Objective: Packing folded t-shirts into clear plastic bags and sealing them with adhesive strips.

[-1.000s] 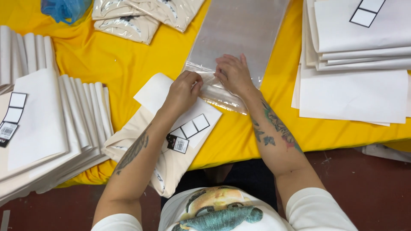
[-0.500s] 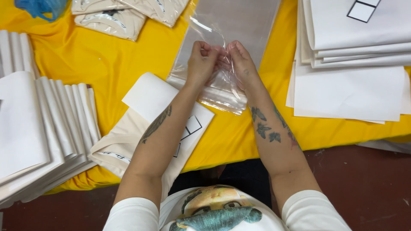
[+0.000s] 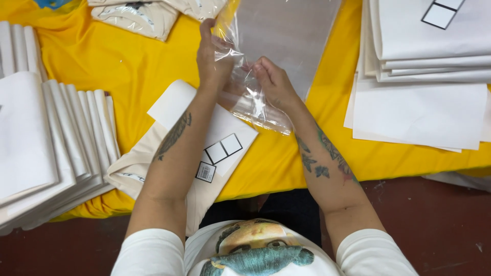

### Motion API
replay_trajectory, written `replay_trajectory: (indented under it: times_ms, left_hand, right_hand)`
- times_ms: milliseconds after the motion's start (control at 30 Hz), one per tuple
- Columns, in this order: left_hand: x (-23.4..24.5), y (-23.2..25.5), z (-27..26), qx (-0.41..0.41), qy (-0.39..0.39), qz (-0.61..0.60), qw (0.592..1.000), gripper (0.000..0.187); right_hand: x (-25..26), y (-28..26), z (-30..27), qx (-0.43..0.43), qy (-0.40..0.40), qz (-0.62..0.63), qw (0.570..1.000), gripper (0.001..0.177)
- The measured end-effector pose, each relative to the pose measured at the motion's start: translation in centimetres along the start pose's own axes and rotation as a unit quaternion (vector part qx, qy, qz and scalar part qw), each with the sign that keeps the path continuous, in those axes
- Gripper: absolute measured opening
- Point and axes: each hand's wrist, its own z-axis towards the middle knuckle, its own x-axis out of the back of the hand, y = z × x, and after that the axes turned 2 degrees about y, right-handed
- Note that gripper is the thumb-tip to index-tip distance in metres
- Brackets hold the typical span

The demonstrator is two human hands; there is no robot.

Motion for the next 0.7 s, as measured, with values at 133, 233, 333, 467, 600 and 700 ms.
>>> replay_trajectory:
  times_ms: [133, 233, 333, 467, 600, 700]
  left_hand:
    - [3.1, -8.1, 3.8, -0.080, 0.042, 0.060, 0.994, 0.021]
    - [6.9, -11.2, 4.1, -0.147, -0.058, 0.197, 0.968, 0.007]
    - [8.4, -12.0, 3.3, -0.166, -0.127, 0.277, 0.938, 0.060]
    - [7.3, -13.8, 3.6, -0.121, -0.073, 0.331, 0.933, 0.036]
    - [8.4, -11.2, 3.0, 0.004, -0.080, 0.215, 0.973, 0.028]
    - [11.7, -5.3, 0.2, 0.065, -0.149, 0.003, 0.987, 0.018]
  right_hand:
    - [-0.9, -1.8, -0.6, 0.041, -0.024, -0.022, 0.999, 0.035]
    - [-1.7, -2.9, -0.8, 0.029, 0.005, -0.035, 0.999, 0.032]
    - [-3.4, -5.0, -2.1, -0.010, -0.032, -0.022, 0.999, 0.045]
    - [-6.5, -5.3, -3.1, 0.097, -0.119, -0.273, 0.950, 0.101]
    - [-7.1, -1.8, -3.2, 0.030, -0.063, -0.296, 0.953, 0.073]
    - [-6.4, -0.3, -3.2, 0.152, 0.068, -0.258, 0.952, 0.030]
